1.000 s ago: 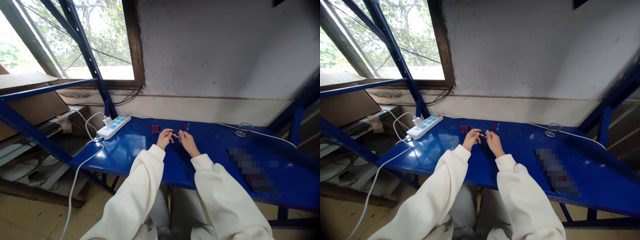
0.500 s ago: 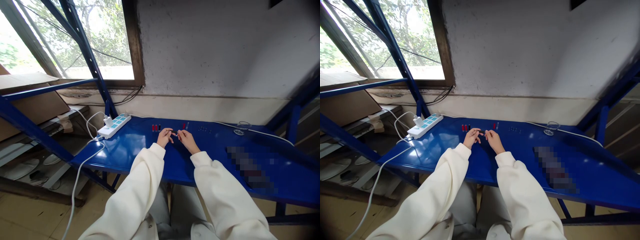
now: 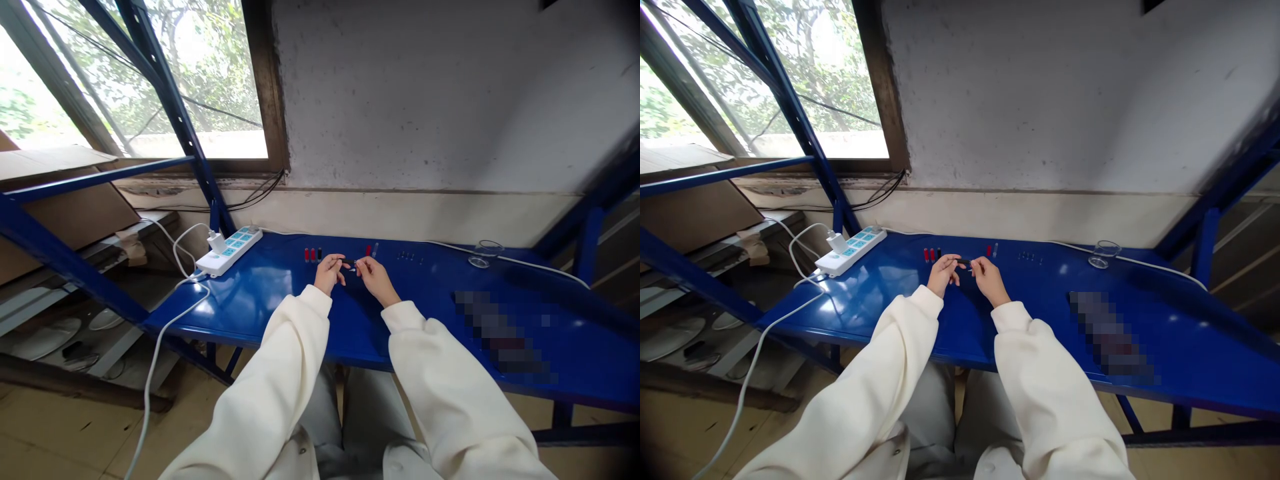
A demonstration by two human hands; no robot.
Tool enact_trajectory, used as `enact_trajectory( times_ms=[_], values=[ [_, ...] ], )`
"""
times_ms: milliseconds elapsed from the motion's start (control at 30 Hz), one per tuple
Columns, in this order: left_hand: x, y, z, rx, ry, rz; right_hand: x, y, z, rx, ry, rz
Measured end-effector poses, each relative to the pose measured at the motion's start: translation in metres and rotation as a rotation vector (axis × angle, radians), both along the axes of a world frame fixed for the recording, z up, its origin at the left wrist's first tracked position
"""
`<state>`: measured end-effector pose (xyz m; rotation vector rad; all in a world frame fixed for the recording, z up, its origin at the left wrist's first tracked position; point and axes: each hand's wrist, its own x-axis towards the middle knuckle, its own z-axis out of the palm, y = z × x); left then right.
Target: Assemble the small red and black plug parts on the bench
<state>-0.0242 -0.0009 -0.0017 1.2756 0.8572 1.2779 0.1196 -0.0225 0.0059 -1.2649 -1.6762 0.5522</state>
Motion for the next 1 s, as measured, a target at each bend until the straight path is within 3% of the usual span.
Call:
enact_trajectory(
  times_ms=[300,567,767,1000],
  values=[
    [-0.0022,-0.0022,0.0011,0.022,0.044,-0.068,0.0029,-0.0028,0.0020,0.001,-0.018,0.032],
    [-0.0015,-0.0021,-0.0028,0.101,0.241,0.080,0.0000,-0.0035,0.0010,0.043,-0.066,0.027],
    [-0.0027,-0.0054,-0.0032,0.305,0.562,0.297,-0.0020,-0.0066,0.0044,0.035,-0.053,0.055],
    [-0.0019,-0.0041,-0.0044,0.272,0.643,0.363,-0.0033,-0.0085,0.0055,0.028,-0.020,0.101]
  ],
)
